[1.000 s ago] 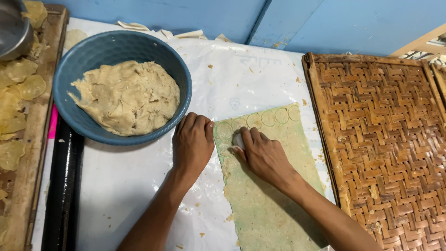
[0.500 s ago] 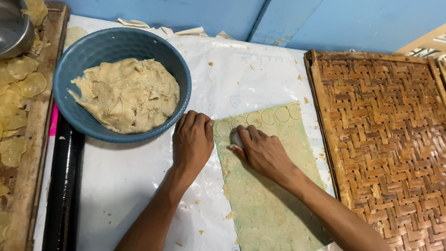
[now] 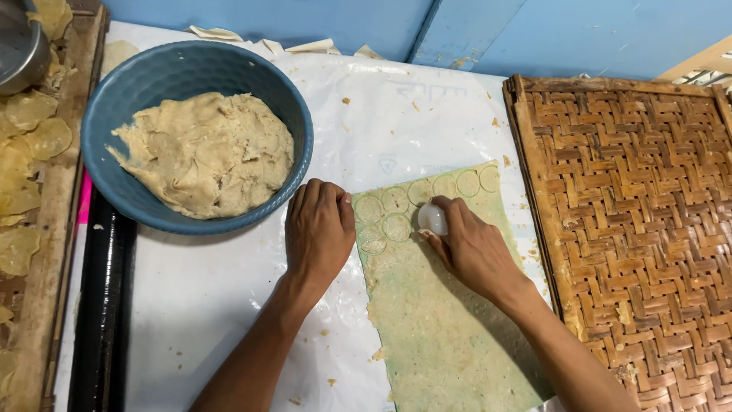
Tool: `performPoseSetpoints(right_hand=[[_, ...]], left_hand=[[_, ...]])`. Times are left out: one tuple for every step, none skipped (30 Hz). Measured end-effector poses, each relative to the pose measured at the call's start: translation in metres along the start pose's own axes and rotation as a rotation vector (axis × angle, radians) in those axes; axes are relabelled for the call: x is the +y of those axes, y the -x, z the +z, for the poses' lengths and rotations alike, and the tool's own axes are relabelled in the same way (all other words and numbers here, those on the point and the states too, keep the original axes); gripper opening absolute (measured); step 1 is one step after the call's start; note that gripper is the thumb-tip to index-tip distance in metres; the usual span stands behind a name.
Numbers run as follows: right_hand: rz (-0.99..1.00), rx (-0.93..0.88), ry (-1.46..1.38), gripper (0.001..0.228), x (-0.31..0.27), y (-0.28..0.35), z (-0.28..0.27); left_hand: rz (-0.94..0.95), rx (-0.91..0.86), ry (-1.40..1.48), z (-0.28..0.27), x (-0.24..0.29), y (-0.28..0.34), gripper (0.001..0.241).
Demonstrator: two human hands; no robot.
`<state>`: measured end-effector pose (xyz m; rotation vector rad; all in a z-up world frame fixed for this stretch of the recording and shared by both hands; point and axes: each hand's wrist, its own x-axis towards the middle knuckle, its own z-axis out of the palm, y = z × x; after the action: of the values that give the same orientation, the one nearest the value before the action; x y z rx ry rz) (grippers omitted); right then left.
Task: Cutting small circles out of a thin sheet of dough using a small circular tool.
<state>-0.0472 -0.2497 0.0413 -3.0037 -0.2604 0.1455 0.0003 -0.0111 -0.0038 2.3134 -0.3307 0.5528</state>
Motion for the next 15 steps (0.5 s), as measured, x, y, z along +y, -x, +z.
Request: performPoseSetpoints(right_hand=[[0.001,-0.002,-0.001,0.047,-0.001,0.000,-0.001],[-0.018,-0.024,0.016,0.046,-0.003,-0.001,-0.003],[-0.037,-0.045,0.032,0.045,-0.004,-0.001,-0.004],[-0.036,-0.045,0.030,0.045,-0.006,-0.002,-0.004],[-0.048,-0.053,0.045,0.045,-0.007,-0.004,-0.005],[-0.060,-0.059,0.062,0.045,-0.008,-0.005,-0.006],[-0.058,-0.058,0.061,0.045,-0.009,-0.007,-0.007],[-0.067,-0.066,0.078,0.044,-0.010,-0.008,-0.009],[-0.076,-0.074,0.094,0.044,-0.011,-0.009,-0.010],[-0.074,-0.076,0.094,0.044,-0.013,-0.010,-0.009],[-0.073,-0.085,0.129,0.045,-0.015,-0.012,-0.009],[-0.071,-0.096,0.165,0.046,-0.017,-0.013,-0.008],[-0.070,-0.099,0.166,0.046,-0.016,-0.014,0.001],[-0.022,-0.092,0.205,0.047,-0.015,-0.015,0.009],[0.025,-0.085,0.244,0.047,-0.013,-0.016,0.018]], left_hand=[[-0.001,-0.002,0.000,0.001,0.000,0.000,0.012],[-0.002,-0.010,-0.001,0.001,-0.001,0.000,0.012],[-0.003,-0.018,-0.002,0.001,-0.002,0.000,0.013],[-0.002,-0.019,-0.003,0.000,-0.001,0.000,0.013],[0.003,-0.017,-0.004,-0.001,0.000,0.000,0.013],[0.009,-0.013,-0.005,-0.002,0.001,-0.001,0.014],[0.011,-0.014,-0.004,-0.002,0.001,-0.002,0.014],[0.012,-0.013,-0.008,-0.003,0.001,-0.002,0.013],[0.012,-0.013,-0.011,-0.003,0.001,-0.002,0.013],[0.012,-0.014,-0.010,-0.002,0.001,-0.001,0.013],[0.014,-0.016,-0.018,-0.002,0.001,-0.001,0.013],[0.016,-0.017,-0.025,-0.002,0.001,-0.001,0.013],[0.015,-0.019,-0.023,-0.001,0.000,-0.001,0.013],[0.017,-0.014,-0.027,-0.001,0.000,-0.001,0.013],[0.019,-0.010,-0.031,0.000,0.000,-0.001,0.014]])
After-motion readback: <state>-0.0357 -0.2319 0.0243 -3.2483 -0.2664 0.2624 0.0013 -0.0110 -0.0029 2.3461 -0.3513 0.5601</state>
